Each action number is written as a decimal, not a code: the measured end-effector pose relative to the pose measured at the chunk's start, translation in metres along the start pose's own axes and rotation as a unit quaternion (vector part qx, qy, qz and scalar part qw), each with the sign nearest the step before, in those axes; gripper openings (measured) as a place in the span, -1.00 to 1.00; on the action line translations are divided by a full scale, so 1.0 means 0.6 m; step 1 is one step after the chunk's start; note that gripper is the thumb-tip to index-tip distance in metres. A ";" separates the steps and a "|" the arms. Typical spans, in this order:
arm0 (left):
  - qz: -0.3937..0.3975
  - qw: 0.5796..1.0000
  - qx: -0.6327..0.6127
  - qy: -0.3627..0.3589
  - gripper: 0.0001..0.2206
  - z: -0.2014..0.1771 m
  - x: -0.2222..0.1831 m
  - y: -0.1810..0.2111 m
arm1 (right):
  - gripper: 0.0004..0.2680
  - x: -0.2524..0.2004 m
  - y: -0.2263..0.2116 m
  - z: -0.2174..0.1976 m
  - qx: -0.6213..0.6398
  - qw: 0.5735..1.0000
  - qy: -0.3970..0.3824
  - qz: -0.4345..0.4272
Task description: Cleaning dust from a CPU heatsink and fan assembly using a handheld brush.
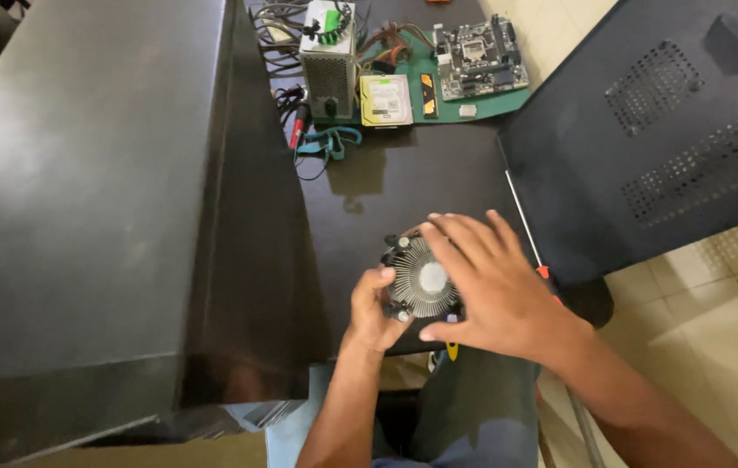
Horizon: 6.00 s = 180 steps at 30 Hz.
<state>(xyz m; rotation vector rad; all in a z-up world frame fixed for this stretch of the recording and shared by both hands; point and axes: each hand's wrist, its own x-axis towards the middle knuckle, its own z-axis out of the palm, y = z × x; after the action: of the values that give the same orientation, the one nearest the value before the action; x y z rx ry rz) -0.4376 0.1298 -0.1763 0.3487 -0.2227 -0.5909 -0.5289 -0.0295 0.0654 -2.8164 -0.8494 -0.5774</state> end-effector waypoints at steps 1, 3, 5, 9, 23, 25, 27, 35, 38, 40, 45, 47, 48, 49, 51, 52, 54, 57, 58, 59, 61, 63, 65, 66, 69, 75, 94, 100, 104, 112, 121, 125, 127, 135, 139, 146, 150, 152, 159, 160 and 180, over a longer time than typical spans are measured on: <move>-0.003 1.000 0.000 0.000 -0.27 -0.002 -0.004 -0.003 | 0.02 0.004 -0.001 0.005 0.000 1.000 0.000 0.003; -0.015 1.000 -0.020 0.000 -0.32 -0.007 -0.015 -0.008 | 0.00 0.010 -0.007 0.016 -0.035 0.999 -0.015 -0.009; -0.013 1.000 -0.016 0.009 -0.34 0.000 -0.023 -0.008 | -0.03 0.013 -0.014 0.014 -0.031 0.999 -0.014 -0.003; 0.026 0.998 0.048 0.011 -0.46 0.193 -0.050 0.063 | -0.12 0.015 -0.014 0.015 -0.035 0.999 -0.017 0.000; 0.189 0.860 0.469 0.067 -0.60 0.226 -0.077 0.108 | -0.19 -0.004 -0.012 0.011 -0.061 0.997 -0.028 -0.026; 0.197 0.862 0.463 0.066 -0.61 0.240 -0.077 0.111 | -0.18 -0.003 -0.013 0.009 -0.058 0.997 -0.031 -0.025; 0.201 0.860 0.464 0.070 -0.66 0.246 -0.077 0.110 | -0.15 -0.003 -0.014 0.006 -0.064 0.997 -0.034 -0.027; 0.228 0.835 0.493 0.089 -0.68 0.246 -0.086 0.106 | -0.20 0.005 -0.027 -0.006 -0.063 0.997 -0.021 -0.036; 0.253 0.826 0.497 0.086 -0.71 0.243 -0.089 0.105 | -0.21 0.007 -0.031 -0.006 -0.061 0.997 -0.010 -0.039; 0.260 0.824 0.495 0.086 -0.71 0.244 -0.090 0.106 | -0.23 0.008 -0.033 -0.004 -0.058 0.997 -0.005 -0.040; 0.287 0.823 0.482 0.091 -0.74 0.247 -0.089 0.102 | -0.25 0.007 -0.033 0.001 -0.054 0.997 0.016 -0.053; 0.289 0.823 0.481 0.090 -0.75 0.250 -0.087 0.103 | -0.26 0.006 -0.032 0.002 -0.050 0.997 0.018 -0.054; 0.291 0.822 0.481 0.090 -0.75 0.252 -0.088 0.102 | -0.27 0.004 -0.033 0.003 -0.045 0.997 0.020 -0.055; 0.290 0.823 0.481 0.090 -0.75 0.253 -0.087 0.102 | -0.27 0.003 -0.032 0.005 -0.045 0.997 0.020 -0.054; 0.289 0.826 0.476 0.087 -0.76 0.257 -0.085 0.101 | -0.28 0.002 -0.029 0.007 -0.041 0.997 0.032 -0.049; 0.288 0.826 0.476 0.087 -0.76 0.254 -0.083 0.100 | -0.28 0.001 -0.027 0.009 -0.041 0.997 0.032 -0.048; 0.294 0.826 0.474 0.083 -0.76 0.249 -0.080 0.099 | -0.28 -0.001 -0.025 0.013 -0.031 0.997 0.044 -0.047; 0.286 0.833 0.466 0.084 -0.77 0.247 -0.082 0.099 | -0.25 -0.001 -0.024 0.018 -0.026 0.998 0.038 -0.045; 0.286 0.833 0.466 0.084 -0.77 0.242 -0.080 0.100 | -0.25 0.001 -0.022 0.018 -0.026 0.998 0.038 -0.046; 0.273 0.835 0.470 0.089 -0.76 0.237 -0.078 0.101 | -0.24 0.002 -0.021 0.019 -0.028 0.998 0.037 -0.040; 0.259 0.836 0.474 0.097 -0.75 0.231 -0.079 0.105 | -0.22 0.004 -0.021 0.016 -0.028 0.998 0.036 -0.034; 0.213 0.855 0.459 0.108 -0.60 0.226 -0.083 0.107 | -0.17 0.004 -0.021 0.012 -0.022 0.999 0.031 -0.005; 0.163 0.866 0.460 0.108 -0.50 0.246 -0.107 0.117 | -0.17 0.007 -0.016 0.002 -0.033 0.999 0.033 0.009; 0.114 0.874 0.460 0.106 -0.38 0.256 -0.117 0.122 | -0.18 0.008 -0.012 -0.003 -0.045 0.998 0.037 0.022; 0.096 0.902 0.413 0.082 -0.30 0.267 -0.132 0.108 | -0.17 0.013 -0.005 -0.008 -0.083 0.995 0.059 0.017; 0.125 0.891 0.428 0.089 -0.59 0.229 -0.115 0.088 | -0.17 0.021 -0.014 -0.010 -0.090 0.993 0.075 0.001; 0.083 0.895 0.432 0.082 -0.60 0.233 -0.113 0.121 | -0.20 0.014 0.009 -0.007 -0.011 0.999 0.030 0.003; 0.074 0.892 0.433 0.108 -0.57 0.209 -0.104 0.133 | -0.20 0.019 0.004 -0.030 -0.043 0.998 0.024 -0.043; 0.055 0.948 0.308 0.048 -0.46 0.172 -0.097 0.118 | -0.20 0.021 0.006 -0.035 -0.045 0.996 0.011 -0.080; 0.044 0.957 0.285 0.001 -0.34 0.177 -0.083 0.112 | -0.15 0.022 0.010 -0.031 -0.076 0.990 0.001 -0.123; 0.141 0.908 0.366 0.145 -0.46 0.185 -0.082 0.080 | -0.22 -0.016 0.037 -0.044 0.124 0.986 0.059 0.094; 0.320 0.852 0.383 0.156 -0.42 0.178 -0.077 0.026 | -0.35 -0.074 0.040 0.102 0.481 0.767 0.132 0.402; 0.364 0.829 0.401 0.139 -0.38 0.178 -0.073 0.007 | -0.36 -0.064 0.025 0.144 0.598 0.679 0.134 0.404; 0.520 0.697 0.488 0.074 -0.42 0.164 -0.074 -0.018 | -0.33 0.004 -0.038 0.124 0.694 0.597 0.190 0.355; 0.547 0.658 0.511 0.074 -0.40 0.138 -0.072 -0.034 | -0.45 -0.001 -0.044 0.101 0.681 0.600 0.158 0.388; 0.444 0.733 0.511 0.071 -0.42 0.139 -0.106 -0.037 | -0.17 -0.008 -0.002 0.063 0.559 0.719 0.074 0.407; 0.292 0.849 0.428 0.104 -0.45 0.217 -0.123 0.031 | -0.11 0.004 -0.004 0.021 0.294 0.875 -0.026 0.383; 0.264 0.846 0.453 0.099 -0.43 0.246 -0.111 0.064 | -0.11 -0.004 -0.004 0.044 0.217 0.917 -0.031 0.332; 0.176 0.844 0.491 0.127 -0.35 0.244 -0.103 0.060 | -0.10 -0.018 -0.002 0.058 0.010 0.984 0.020 0.177; 0.174 0.844 0.491 0.129 -0.35 0.239 -0.103 0.056 | -0.10 -0.019 -0.005 0.055 0.012 0.984 0.018 0.179; 0.262 0.848 0.436 0.151 -0.57 0.248 -0.119 0.046 | -0.15 -0.007 -0.026 0.027 -0.005 0.979 0.156 0.131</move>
<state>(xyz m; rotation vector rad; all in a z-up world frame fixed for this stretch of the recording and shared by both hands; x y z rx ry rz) -0.5266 0.1547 -0.0367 1.2126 -0.2612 0.1568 -0.5358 -0.0150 0.0492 -2.6792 -0.4111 -0.9452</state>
